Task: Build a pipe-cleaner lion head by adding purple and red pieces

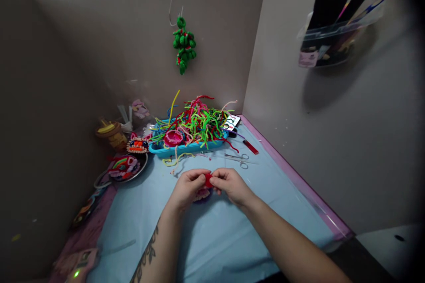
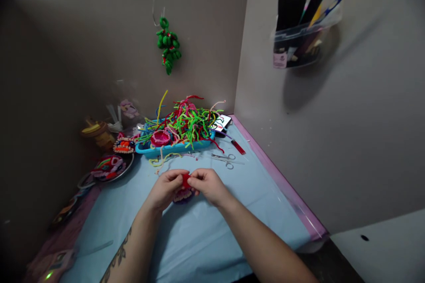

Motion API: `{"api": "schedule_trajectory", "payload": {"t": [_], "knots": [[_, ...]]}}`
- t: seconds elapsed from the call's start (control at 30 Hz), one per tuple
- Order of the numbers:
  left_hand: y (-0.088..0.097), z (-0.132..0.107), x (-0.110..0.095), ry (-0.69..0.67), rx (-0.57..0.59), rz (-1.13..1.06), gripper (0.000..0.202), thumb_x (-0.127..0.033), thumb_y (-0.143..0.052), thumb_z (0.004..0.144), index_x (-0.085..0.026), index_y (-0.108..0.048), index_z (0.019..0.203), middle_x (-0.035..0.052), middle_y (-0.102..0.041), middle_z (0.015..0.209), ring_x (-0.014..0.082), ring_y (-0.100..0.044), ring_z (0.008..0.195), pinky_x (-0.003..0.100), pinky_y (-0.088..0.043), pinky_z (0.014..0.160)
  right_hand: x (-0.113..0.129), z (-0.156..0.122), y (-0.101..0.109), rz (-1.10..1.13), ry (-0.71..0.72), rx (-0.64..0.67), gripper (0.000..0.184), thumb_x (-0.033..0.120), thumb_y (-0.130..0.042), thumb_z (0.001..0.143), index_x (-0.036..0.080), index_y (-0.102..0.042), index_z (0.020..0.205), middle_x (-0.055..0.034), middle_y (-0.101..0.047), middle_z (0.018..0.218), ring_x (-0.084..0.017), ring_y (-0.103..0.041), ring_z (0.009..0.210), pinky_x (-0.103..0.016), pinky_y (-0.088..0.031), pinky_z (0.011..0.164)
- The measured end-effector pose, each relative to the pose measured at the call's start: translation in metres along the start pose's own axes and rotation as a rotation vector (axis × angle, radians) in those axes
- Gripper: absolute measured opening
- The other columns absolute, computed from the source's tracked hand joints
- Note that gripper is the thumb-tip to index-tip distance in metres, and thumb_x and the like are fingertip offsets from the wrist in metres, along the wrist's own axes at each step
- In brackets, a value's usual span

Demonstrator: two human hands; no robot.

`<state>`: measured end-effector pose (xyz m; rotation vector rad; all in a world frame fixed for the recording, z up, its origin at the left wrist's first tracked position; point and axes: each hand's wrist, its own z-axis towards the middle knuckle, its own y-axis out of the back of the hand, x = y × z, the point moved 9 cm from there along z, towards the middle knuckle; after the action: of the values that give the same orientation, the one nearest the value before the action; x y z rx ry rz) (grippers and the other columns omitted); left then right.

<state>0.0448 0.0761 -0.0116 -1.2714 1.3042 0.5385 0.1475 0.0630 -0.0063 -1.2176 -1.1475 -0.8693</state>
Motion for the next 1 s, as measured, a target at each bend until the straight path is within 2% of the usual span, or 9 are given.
{"api": "schedule_trajectory", "payload": {"t": [0.13, 0.27, 0.37, 0.57, 0.83, 0.93, 1.0], "knots": [[-0.008, -0.002, 0.005, 0.06, 0.11, -0.004, 0.04, -0.038, -0.079, 0.06, -0.01, -0.068, 0.087, 0.0033, -0.061, 0.06, 0.0098, -0.053, 0.048, 0.02, -0.036, 0.047, 0.001, -0.002, -0.004, -0.017, -0.002, 0.067, 0.027, 0.038, -0.07, 0.068, 0.015, -0.057, 0.061, 0.0039, -0.054, 0.05, -0.008, -0.046, 0.044, -0.019, -0.036, 0.042], [-0.016, -0.003, 0.005, 0.054, 0.201, -0.019, 0.033, -0.039, -0.074, 0.068, -0.01, -0.067, 0.082, -0.0011, -0.051, 0.051, 0.0063, -0.043, 0.043, 0.018, -0.025, 0.043, 0.003, -0.002, -0.003, -0.05, 0.023, 0.073, 0.025, 0.036, -0.068, 0.07, 0.015, -0.057, 0.062, 0.004, -0.054, 0.05, -0.007, -0.046, 0.043, -0.019, -0.036, 0.043], [-0.02, -0.003, 0.003, 0.033, 0.231, -0.027, 0.029, -0.038, -0.07, 0.072, -0.01, -0.065, 0.078, -0.0027, -0.046, 0.049, 0.0058, -0.039, 0.043, 0.019, -0.023, 0.044, 0.004, -0.003, -0.004, -0.06, 0.031, 0.078, 0.024, 0.035, -0.067, 0.07, 0.015, -0.058, 0.062, 0.004, -0.054, 0.05, -0.007, -0.046, 0.043, -0.019, -0.037, 0.043], [-0.021, -0.004, 0.0, 0.001, 0.203, 0.03, 0.026, -0.037, -0.067, 0.076, -0.012, -0.062, 0.076, -0.0027, -0.046, 0.05, 0.006, -0.037, 0.042, 0.02, -0.022, 0.042, 0.003, -0.003, -0.004, -0.069, 0.03, 0.068, 0.021, 0.032, -0.066, 0.07, 0.014, -0.058, 0.063, 0.0044, -0.054, 0.051, -0.007, -0.046, 0.042, -0.019, -0.037, 0.042], [-0.021, -0.005, 0.0, 0.024, 0.161, 0.045, 0.031, -0.041, -0.07, 0.071, -0.012, -0.061, 0.073, -0.0037, -0.045, 0.046, 0.0053, -0.036, 0.038, 0.019, -0.021, 0.04, 0.002, -0.003, -0.003, -0.076, 0.019, 0.047, 0.021, 0.033, -0.067, 0.069, 0.015, -0.058, 0.063, 0.0042, -0.054, 0.051, -0.007, -0.046, 0.044, -0.019, -0.037, 0.043], [-0.014, -0.004, 0.0, 0.023, 0.084, 0.049, 0.036, -0.044, -0.072, 0.068, -0.011, -0.065, 0.081, -0.0035, -0.048, 0.048, 0.0054, -0.039, 0.039, 0.018, -0.026, 0.04, 0.007, -0.003, -0.001, -0.107, 0.042, 0.005, 0.023, 0.035, -0.066, 0.07, 0.016, -0.057, 0.062, 0.0043, -0.052, 0.051, -0.008, -0.046, 0.044, -0.02, -0.037, 0.043], [-0.007, -0.003, -0.006, -0.029, 0.0, 0.087, 0.041, -0.045, -0.072, 0.067, -0.012, -0.067, 0.09, -0.0039, -0.049, 0.049, 0.0055, -0.04, 0.04, 0.018, -0.03, 0.041, 0.011, -0.003, 0.003, -0.149, 0.066, -0.049, 0.023, 0.035, -0.065, 0.07, 0.016, -0.056, 0.062, 0.0044, -0.052, 0.051, -0.008, -0.045, 0.044, -0.02, -0.037, 0.044]]}}
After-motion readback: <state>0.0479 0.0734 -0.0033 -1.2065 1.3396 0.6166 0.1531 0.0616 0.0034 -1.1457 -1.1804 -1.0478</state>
